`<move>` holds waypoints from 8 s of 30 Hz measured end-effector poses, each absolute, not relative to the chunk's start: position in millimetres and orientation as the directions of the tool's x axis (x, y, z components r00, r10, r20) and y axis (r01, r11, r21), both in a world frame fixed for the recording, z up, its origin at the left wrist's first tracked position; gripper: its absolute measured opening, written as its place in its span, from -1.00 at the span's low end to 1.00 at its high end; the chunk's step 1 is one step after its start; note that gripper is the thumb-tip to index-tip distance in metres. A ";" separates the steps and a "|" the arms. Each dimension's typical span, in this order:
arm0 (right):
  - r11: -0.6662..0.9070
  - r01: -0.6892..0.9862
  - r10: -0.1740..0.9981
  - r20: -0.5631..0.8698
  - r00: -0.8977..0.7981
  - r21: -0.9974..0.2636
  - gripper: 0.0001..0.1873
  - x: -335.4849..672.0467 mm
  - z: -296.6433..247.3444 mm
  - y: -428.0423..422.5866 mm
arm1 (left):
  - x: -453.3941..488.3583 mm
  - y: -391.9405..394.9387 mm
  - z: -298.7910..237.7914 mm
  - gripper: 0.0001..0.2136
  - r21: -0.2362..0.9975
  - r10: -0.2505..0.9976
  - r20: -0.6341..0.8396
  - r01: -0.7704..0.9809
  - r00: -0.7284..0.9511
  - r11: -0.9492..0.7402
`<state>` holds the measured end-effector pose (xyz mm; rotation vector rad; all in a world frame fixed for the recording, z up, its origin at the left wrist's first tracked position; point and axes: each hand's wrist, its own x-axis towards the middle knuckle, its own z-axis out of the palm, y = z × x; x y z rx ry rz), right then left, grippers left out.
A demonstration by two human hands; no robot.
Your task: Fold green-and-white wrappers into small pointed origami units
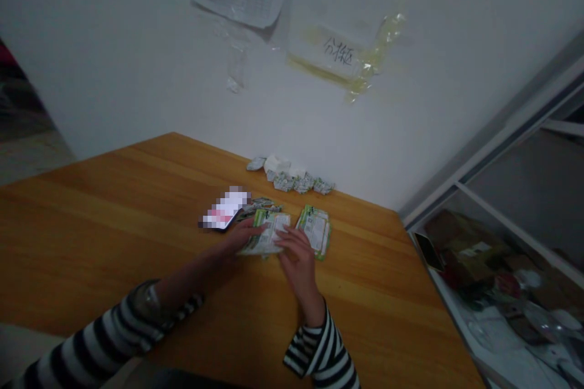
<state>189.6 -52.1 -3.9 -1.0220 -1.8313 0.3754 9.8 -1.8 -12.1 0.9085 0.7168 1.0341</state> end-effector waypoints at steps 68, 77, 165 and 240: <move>0.236 0.441 0.901 0.365 0.235 -0.866 -0.58 180.3 -28.9 -42.9 | 24.3 -7.1 -21.3 -0.62 0.997 0.932 0.049 -0.066 0.360 -0.027; 0.252 0.250 0.871 0.332 0.363 -0.935 -0.54 182.4 -31.4 -39.2 | 26.6 -15.6 -15.7 -0.59 0.998 0.893 -0.039 0.063 0.448 0.012; 0.338 0.703 0.887 0.461 -0.016 -0.625 -0.69 202.4 -6.1 -46.2 | 29.5 -11.8 -19.7 -0.73 0.994 0.932 0.104 -0.021 0.348 -0.103; 0.105 0.122 0.953 0.065 -0.295 -0.987 -0.69 219.5 -10.1 -33.3 | 13.0 -9.0 -7.2 -0.66 0.961 0.774 0.091 0.149 0.627 -0.233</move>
